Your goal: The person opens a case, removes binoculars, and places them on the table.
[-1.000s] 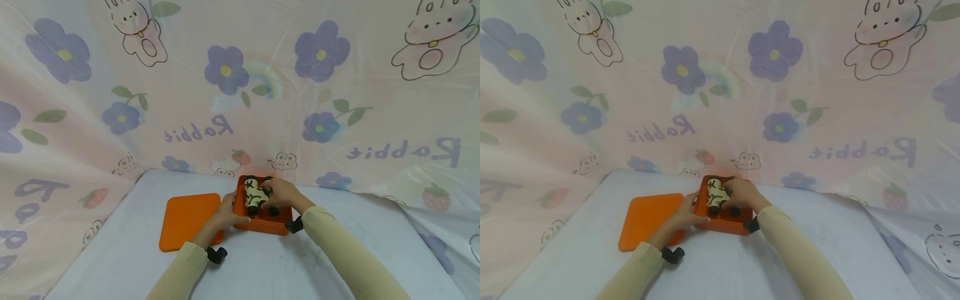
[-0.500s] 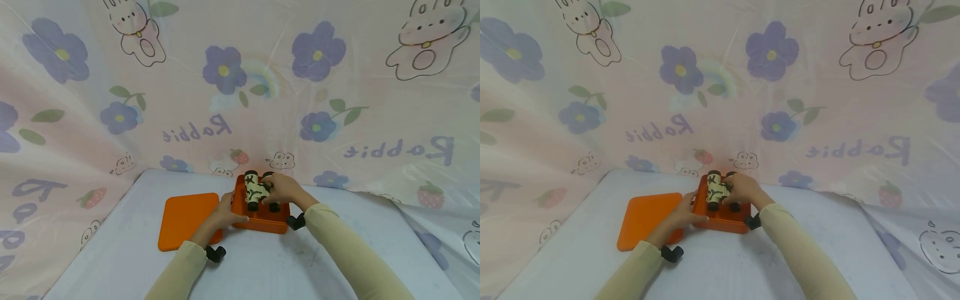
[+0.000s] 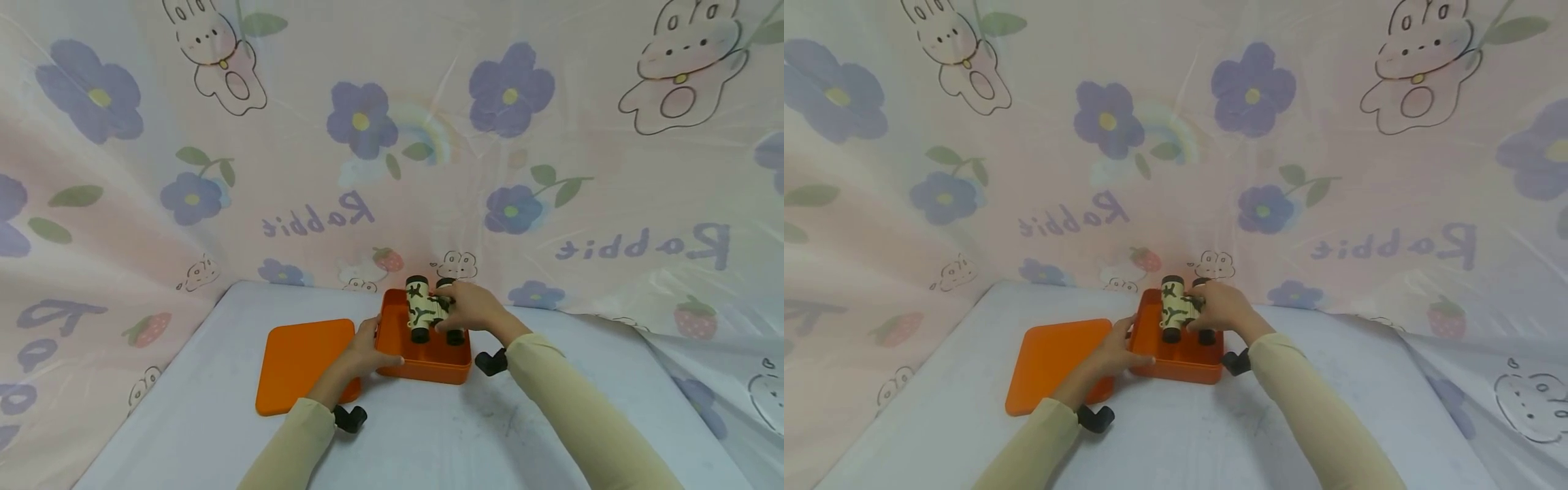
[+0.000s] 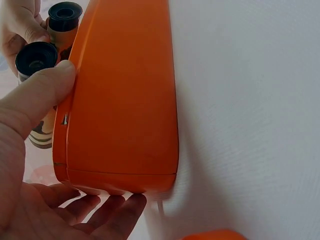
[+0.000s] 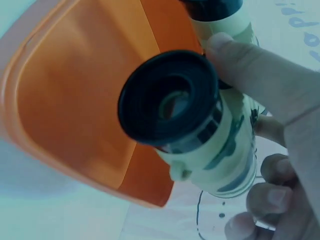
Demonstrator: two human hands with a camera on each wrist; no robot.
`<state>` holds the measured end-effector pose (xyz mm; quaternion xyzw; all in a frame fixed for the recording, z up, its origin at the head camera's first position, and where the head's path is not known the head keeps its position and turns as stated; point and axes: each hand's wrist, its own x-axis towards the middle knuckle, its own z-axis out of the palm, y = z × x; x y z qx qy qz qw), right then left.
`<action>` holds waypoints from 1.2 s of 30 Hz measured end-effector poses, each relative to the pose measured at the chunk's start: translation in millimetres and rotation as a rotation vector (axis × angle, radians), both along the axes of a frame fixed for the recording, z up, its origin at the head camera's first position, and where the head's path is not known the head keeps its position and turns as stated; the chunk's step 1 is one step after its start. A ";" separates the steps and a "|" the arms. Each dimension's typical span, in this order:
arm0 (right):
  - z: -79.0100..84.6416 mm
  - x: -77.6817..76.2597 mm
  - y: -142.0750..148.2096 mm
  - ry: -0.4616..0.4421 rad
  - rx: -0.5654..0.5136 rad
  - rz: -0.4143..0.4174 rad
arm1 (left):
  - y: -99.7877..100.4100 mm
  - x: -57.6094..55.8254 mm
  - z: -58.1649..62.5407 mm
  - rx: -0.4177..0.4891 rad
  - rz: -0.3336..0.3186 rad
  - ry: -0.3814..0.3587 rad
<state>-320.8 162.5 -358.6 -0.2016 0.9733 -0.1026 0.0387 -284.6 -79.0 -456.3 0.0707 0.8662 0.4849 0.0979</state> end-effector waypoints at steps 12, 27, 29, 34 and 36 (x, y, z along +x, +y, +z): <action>-1.8 3.2 16.9 -0.010 0.002 -0.047 | 2.6 4.0 2.8 0.001 0.019 -0.019; 1.7 7.3 35.5 0.015 -0.016 -0.067 | 1.8 3.6 -0.4 -0.001 0.025 -0.002; 1.8 8.2 38.6 0.013 -0.013 -0.069 | 1.8 3.2 -0.9 0.001 0.025 -0.001; 3.2 11.7 46.1 0.012 0.005 -0.090 | 2.1 2.6 -1.7 -0.004 0.019 -0.006; 4.5 12.6 49.2 0.017 0.007 -0.094 | 2.0 2.3 -2.1 -0.011 0.020 -0.003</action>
